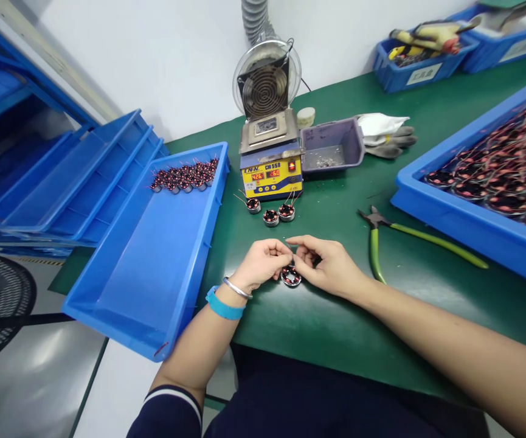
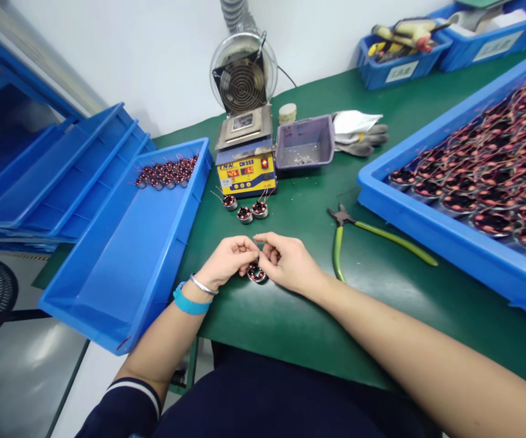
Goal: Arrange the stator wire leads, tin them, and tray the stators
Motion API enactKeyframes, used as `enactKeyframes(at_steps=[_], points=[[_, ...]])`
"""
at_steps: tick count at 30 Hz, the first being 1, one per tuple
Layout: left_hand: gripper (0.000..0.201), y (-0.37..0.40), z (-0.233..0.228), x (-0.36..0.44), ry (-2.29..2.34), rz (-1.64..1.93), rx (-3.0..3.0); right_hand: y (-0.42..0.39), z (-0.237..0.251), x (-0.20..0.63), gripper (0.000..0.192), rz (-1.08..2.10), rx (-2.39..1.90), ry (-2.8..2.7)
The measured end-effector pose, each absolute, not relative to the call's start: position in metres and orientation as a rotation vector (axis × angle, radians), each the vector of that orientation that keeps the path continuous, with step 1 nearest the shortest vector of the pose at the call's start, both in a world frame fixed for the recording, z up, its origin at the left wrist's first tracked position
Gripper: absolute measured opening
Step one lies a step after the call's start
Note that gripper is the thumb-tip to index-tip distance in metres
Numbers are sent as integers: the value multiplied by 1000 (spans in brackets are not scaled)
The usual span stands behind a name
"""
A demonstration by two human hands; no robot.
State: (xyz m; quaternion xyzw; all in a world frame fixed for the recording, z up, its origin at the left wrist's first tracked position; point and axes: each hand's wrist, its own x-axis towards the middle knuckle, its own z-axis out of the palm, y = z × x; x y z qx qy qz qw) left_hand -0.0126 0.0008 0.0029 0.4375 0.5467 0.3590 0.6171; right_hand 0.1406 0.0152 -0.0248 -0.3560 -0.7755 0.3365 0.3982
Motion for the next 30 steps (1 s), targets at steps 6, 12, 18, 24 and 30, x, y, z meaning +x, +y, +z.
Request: enactKeyframes(at_steps=[6,12,18,24,30], points=[[9,0,3,-11,1292,814,999,12,-19,148,12,809,-832,-1959],[11,0,1,-9,1259,915,985,16,-20,149,12,850,-962,-1936],[11,0,0,-13,1200,924,1029,18,-21,148,11,916,-1007,-1892],[20,0,0,-14,1195,869,1041,18,-22,150,16,1011,-1021,-1829],[38,0,-2,-14,1233,914,993,19,-19,156,27,1152,-1001,-1806]])
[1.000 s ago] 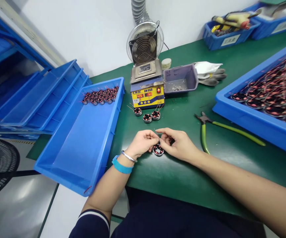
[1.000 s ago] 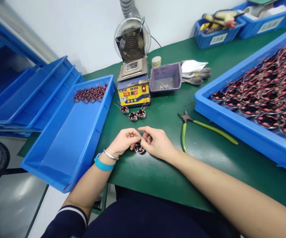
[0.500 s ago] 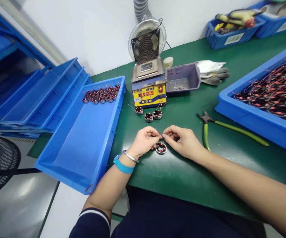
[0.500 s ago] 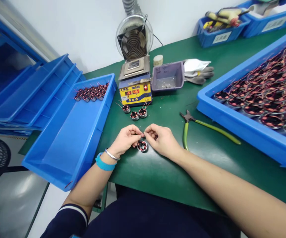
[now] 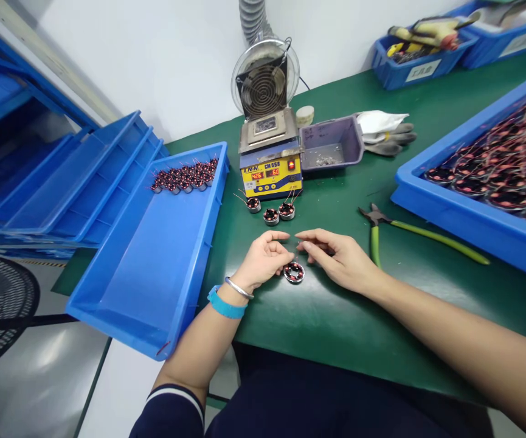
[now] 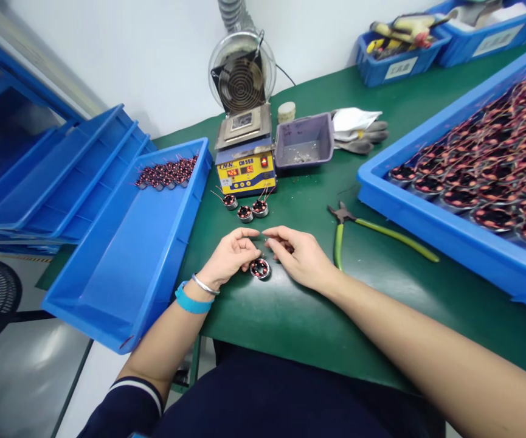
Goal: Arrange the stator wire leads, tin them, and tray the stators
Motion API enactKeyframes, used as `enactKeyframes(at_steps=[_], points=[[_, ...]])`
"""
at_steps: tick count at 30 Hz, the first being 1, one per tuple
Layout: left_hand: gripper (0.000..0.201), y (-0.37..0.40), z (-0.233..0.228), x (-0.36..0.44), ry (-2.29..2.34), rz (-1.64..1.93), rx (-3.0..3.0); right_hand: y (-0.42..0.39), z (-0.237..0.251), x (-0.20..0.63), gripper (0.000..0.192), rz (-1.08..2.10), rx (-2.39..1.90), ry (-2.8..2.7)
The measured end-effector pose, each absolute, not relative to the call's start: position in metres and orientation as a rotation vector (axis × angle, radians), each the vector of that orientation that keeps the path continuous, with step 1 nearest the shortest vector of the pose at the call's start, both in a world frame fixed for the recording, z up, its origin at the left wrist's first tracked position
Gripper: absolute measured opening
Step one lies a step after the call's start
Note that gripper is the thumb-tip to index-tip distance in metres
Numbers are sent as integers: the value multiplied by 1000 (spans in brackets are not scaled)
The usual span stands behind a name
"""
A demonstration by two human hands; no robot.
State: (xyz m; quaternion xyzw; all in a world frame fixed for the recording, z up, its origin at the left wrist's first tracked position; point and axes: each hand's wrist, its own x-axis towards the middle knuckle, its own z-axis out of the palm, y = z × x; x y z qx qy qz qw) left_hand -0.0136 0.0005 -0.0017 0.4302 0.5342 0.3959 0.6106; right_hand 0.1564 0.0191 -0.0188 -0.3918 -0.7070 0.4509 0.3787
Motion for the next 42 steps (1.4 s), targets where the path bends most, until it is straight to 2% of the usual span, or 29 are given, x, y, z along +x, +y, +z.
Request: enactKeyframes(at_steps=[6,16,27,38,42], points=[[5,3,3,-9,1302,859,978,22,-20,156,24,1100,-1020,-1814],[7,9,5,-7,1310,837,919,27,-24,147,29,1293,-993,-1594],[10,11,7,-7,1266,802,914,24,-26,143,24,1266,-1029,-1546],[7,9,7,-7,1274,778,888,22,-21,153,43,1438,-997,-1371],[8,10,6,-8,1273,772,887,24,-21,160,40,1437,-1002,-1454]])
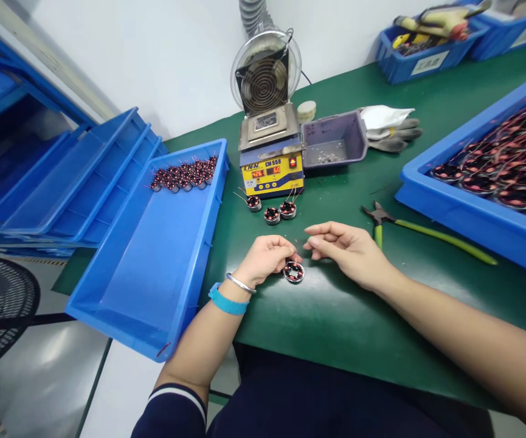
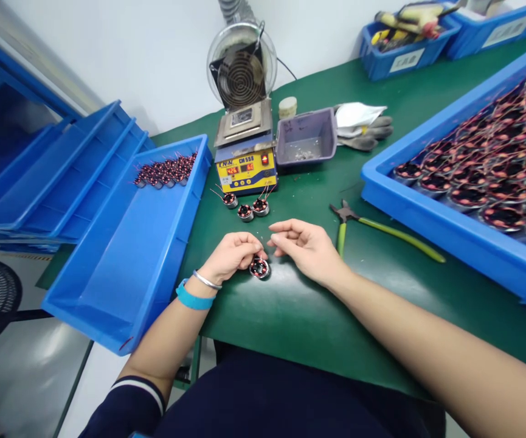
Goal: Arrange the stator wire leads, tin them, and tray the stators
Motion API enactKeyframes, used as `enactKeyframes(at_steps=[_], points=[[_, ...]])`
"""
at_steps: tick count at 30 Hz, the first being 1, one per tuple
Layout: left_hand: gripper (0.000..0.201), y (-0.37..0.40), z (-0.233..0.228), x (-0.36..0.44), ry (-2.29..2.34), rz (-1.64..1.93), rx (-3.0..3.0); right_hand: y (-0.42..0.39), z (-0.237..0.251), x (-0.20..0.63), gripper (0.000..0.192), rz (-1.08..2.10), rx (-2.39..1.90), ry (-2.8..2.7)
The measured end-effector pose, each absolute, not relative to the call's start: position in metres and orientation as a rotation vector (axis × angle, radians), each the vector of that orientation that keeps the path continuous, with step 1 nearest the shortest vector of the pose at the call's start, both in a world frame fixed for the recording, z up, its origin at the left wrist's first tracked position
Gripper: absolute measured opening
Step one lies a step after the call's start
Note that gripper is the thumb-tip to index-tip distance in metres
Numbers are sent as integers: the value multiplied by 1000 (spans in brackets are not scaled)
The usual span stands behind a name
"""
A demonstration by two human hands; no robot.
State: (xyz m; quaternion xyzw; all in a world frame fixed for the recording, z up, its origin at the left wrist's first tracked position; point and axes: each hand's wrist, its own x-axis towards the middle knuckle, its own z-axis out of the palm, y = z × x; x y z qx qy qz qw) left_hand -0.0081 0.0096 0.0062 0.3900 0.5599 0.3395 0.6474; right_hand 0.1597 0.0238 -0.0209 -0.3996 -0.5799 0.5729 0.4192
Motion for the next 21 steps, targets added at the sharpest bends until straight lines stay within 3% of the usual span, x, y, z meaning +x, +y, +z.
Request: enactKeyframes(at_steps=[6,15,21], points=[[9,9,8,-8,1258,738,902,26,-21,157,21,916,-920,-1934],[7,6,8,-7,1248,751,929,28,-13,164,22,1116,-947,-1980],[17,5,6,-6,1226,822,949,23,-16,159,19,998,-1011,-1903]])
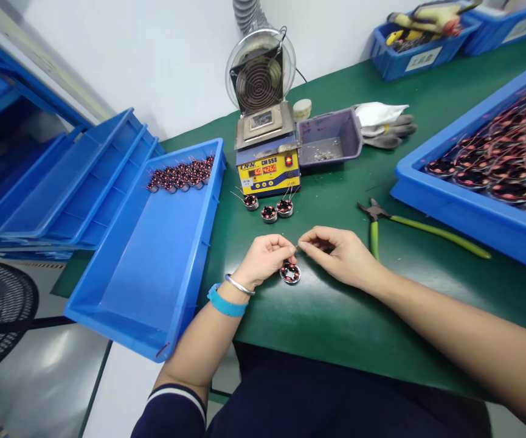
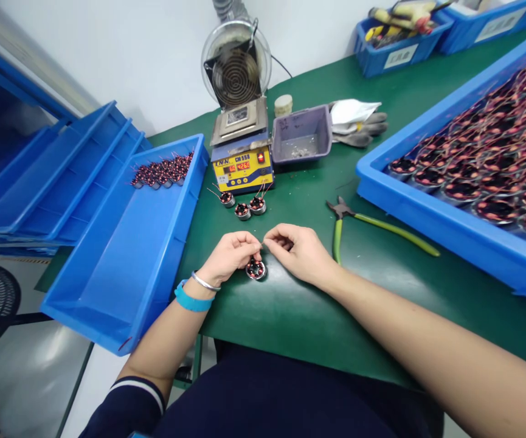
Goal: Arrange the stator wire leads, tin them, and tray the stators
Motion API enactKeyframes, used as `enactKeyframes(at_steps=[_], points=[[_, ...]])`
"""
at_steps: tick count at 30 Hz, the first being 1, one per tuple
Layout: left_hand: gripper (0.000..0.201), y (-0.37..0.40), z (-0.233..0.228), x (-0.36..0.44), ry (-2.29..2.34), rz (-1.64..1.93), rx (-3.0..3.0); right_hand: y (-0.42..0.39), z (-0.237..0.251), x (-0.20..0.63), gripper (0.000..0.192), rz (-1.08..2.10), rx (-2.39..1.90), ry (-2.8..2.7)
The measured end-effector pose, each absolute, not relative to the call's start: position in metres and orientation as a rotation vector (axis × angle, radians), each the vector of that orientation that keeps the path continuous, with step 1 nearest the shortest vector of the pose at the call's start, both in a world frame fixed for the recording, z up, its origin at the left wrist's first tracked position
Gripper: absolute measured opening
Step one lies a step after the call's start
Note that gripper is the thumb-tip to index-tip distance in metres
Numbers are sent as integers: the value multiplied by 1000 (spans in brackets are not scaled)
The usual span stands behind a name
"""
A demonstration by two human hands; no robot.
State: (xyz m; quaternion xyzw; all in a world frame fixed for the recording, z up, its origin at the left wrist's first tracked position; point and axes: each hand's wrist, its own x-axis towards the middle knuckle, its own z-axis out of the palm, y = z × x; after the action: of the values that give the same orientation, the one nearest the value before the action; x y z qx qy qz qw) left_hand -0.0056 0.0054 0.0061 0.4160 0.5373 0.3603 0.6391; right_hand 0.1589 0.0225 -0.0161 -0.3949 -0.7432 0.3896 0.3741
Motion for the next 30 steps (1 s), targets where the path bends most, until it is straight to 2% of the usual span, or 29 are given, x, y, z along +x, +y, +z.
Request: enactKeyframes(at_steps=[4,8,22,30], points=[[20,5,5,-5,1232,832,936,17,-19,158,16,711,-987,-1933],[24,5,4,-5,1218,852,929,13,-21,157,20,623,-881,-2016],[23,6,2,-5,1200,862,958,9,-21,154,19,804,-991,-1912],[22,6,1,-6,1181,861,985,10,-19,156,16,777,-978,-1908]])
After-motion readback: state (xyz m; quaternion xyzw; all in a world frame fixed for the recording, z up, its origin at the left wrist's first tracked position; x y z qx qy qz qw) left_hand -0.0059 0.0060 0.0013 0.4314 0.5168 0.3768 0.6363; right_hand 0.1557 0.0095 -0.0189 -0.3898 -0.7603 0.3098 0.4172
